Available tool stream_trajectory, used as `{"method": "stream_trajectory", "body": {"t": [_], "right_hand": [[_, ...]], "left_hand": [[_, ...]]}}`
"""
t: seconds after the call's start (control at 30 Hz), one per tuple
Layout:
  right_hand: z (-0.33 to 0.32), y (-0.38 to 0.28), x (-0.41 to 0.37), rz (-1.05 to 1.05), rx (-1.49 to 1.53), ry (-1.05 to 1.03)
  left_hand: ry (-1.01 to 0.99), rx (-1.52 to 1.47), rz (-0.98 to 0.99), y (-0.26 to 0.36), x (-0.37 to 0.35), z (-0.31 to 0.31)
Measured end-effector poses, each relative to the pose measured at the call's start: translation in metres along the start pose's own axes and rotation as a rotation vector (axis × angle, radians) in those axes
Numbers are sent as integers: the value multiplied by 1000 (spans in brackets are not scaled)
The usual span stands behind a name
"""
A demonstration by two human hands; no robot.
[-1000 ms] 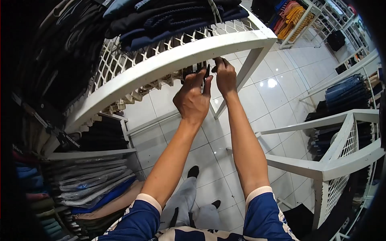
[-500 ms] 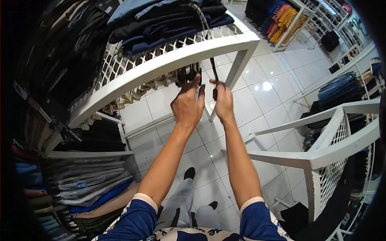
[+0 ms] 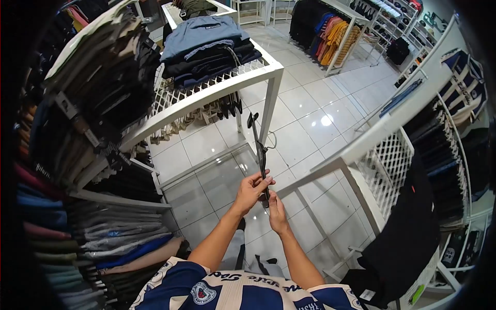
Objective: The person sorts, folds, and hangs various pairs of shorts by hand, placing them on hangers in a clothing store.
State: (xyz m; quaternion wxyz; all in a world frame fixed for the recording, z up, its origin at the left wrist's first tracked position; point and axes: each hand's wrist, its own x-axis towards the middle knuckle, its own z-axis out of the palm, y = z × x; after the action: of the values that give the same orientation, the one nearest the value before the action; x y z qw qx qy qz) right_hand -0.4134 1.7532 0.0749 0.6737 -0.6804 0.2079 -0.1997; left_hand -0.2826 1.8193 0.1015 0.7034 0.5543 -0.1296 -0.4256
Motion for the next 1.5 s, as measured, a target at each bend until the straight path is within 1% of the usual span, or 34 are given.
{"method": "stream_trajectory", "body": {"t": [0.03, 0.07, 0.13, 0.17, 0.2, 0.27, 0.3, 0.33, 0.4, 0.47, 0.5, 0.57, 0.63, 0.67, 0.73, 0.8, 0.83, 0.87, 0.93, 1.0, 1.07, 1.1, 1.13, 1.2, 1.23, 1.3, 1.33, 1.4, 1.5], "right_hand": [[-7, -7, -17, -70, -46, 45], [-21, -16, -31, -82, -48, 44], [-60, -42, -69, 71, 58, 89], [-77, -59, -86, 74, 73, 130], [-94, -76, -98, 58, 74, 145], [-123, -102, -136, 90, 102, 237], [-134, -118, -152, 75, 105, 262], [-143, -135, -170, 7, 108, 340], [-161, -152, -204, -121, 165, 476], [-182, -165, -237, -116, 204, 603], [-193, -163, -256, -97, 200, 685], [-206, -164, -292, -59, 266, 761], [-217, -159, -336, -33, 405, 812], [-223, -156, -359, -39, 481, 785], [-229, -146, -402, -55, 574, 864], [-229, -133, -437, -58, 555, 991], [-230, -126, -453, -55, 529, 1058], [-228, -119, -465, -56, 530, 1089], [-224, -103, -484, -91, 628, 1204], [-218, -90, -493, -106, 683, 1242], [-215, -71, -495, -191, 718, 1299], [-213, -66, -494, -195, 713, 1311], [-214, -59, -493, -200, 694, 1336], [-215, -54, -489, -169, 683, 1364], [-217, -56, -485, -134, 657, 1366], [-221, -54, -479, -112, 654, 1332], [-220, -54, -477, -86, 651, 1311], [-220, -59, -473, -58, 676, 1326], [-222, -53, -470, -30, 691, 1334]], "left_hand": [[1, 32, 104, -10, -9, 5], [-2, 33, 117, -18, -21, 5], [34, 85, 88, -17, -56, 10], [58, 143, 71, -18, -71, 12], [41, 150, 82, -16, -85, 15], [-43, 430, 164, -18, -131, 25], [-98, 599, 113, 4, -160, 43], [-127, 613, 121, 13, -177, 55], [-381, 1059, 511, 19, -207, 77], [-470, 1100, 523, 19, -226, 101], [-535, 1138, 533, 17, -230, 116], [-674, 1197, 532, 15, -227, 140], [-732, 1282, 576, 18, -231, 170], [-736, 1333, 603, 18, -233, 186], [-830, 1347, 632, 8, -233, 215], [-863, 1239, 886, -5, -233, 234], [-901, 1318, 896, -8, -234, 243], [-935, 1310, 897, -10, -234, 252], [-598, 1220, 1171, -16, -237, 264], [-458, 885, 927, -35, -229, 266], [-396, 366, 281, -78, -200, 255], [-383, 391, 105, -80, -202, 255], [-385, 282, -83, -80, -204, 257], [-358, 269, -218, -103, -184, 247], [-347, 264, -207, -108, -178, 243], [-390, 42, -193, -111, -174, 241], [-389, 43, -194, -106, -176, 239], [-527, -56, -205, -93, -177, 238], [-527, -101, -195, -89, -177, 238]]}}
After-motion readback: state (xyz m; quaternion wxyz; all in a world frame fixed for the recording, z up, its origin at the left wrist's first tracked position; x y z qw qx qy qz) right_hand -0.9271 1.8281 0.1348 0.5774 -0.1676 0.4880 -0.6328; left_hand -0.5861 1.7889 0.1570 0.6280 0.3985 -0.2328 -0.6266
